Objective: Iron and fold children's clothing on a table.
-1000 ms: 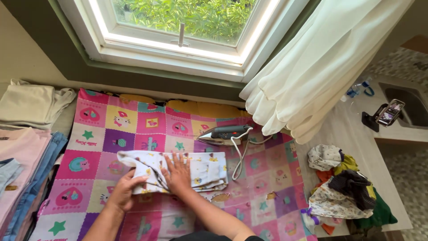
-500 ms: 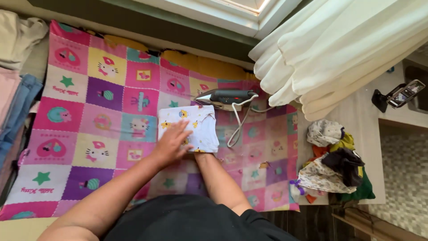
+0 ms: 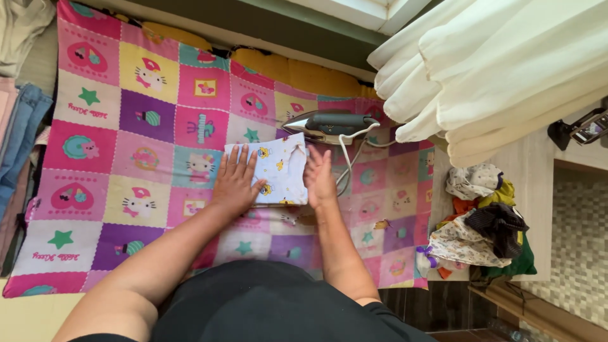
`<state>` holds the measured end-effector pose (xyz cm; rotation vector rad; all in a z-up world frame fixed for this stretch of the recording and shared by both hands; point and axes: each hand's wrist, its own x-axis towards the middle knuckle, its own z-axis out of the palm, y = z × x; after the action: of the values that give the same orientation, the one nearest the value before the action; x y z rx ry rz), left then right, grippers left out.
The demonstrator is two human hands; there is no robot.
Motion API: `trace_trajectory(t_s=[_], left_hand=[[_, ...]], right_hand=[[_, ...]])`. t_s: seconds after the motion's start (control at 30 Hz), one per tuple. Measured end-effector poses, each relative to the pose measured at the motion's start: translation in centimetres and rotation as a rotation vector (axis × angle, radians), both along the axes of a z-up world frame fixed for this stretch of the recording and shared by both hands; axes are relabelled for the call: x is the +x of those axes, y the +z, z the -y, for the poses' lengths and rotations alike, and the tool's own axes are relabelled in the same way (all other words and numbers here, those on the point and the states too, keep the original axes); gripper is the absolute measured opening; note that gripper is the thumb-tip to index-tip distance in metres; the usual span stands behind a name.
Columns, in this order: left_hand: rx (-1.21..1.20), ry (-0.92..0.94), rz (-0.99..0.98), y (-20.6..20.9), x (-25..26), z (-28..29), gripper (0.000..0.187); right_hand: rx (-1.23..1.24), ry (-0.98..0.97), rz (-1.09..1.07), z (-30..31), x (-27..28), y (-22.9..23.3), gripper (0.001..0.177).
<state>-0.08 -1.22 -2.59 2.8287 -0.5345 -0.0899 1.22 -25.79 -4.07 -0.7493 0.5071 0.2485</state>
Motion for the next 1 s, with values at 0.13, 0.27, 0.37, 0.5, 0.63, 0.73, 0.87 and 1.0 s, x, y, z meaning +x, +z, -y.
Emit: trace_trajectory(t_s=[0.13,0.27,0.37,0.5,0.63,0.73,0.87,1.0], left_hand=[[0.017,-0.028,-0.019,0.6,-0.6,0.1,0.081],[0.048,-0.059,0.002,1.4,-0.4,-0.4,0.089],[-0.036,-0.091,0.063,1.4,-0.8,-0.7,0.093],[-0.131,-0.118,0.116,1.8,-0.7,-1.0,0.098],[-0.168,-0.122,0.093,1.6,-0.4,-1.2,0.107],[-0.169,-0.13,0.125,1.7,-0.4,-1.1,0.11],[-0.22,-0.15,0.16,2.0,0.1,-1.2,0.111],[-0.182,-0.149,0.071,1.5,-0.5,-2.0,0.094]], right_hand=[[-0.805,0.019,0.263,-4.7,-1.2,7.1,0.063],[-1.686,0.331,0.695,-7.9,-1.2,5.5,0.056],[-1.868,0.42,0.673,-7.4,-1.4,3.6,0.056],[-1.831,0.393,0.61,-5.3,-1.5,1.3,0.058],[-1.844,0.187,0.733,-1.5,3.3,4.9,0.056],[-1.933,0.037,0.84,1.6,7.5,7.0,0.058],[-1.968,0.315,0.662,3.6,11.2,5.8,0.066],[-2.095,0.61,0.408,3.3,12.3,7.6,0.063]])
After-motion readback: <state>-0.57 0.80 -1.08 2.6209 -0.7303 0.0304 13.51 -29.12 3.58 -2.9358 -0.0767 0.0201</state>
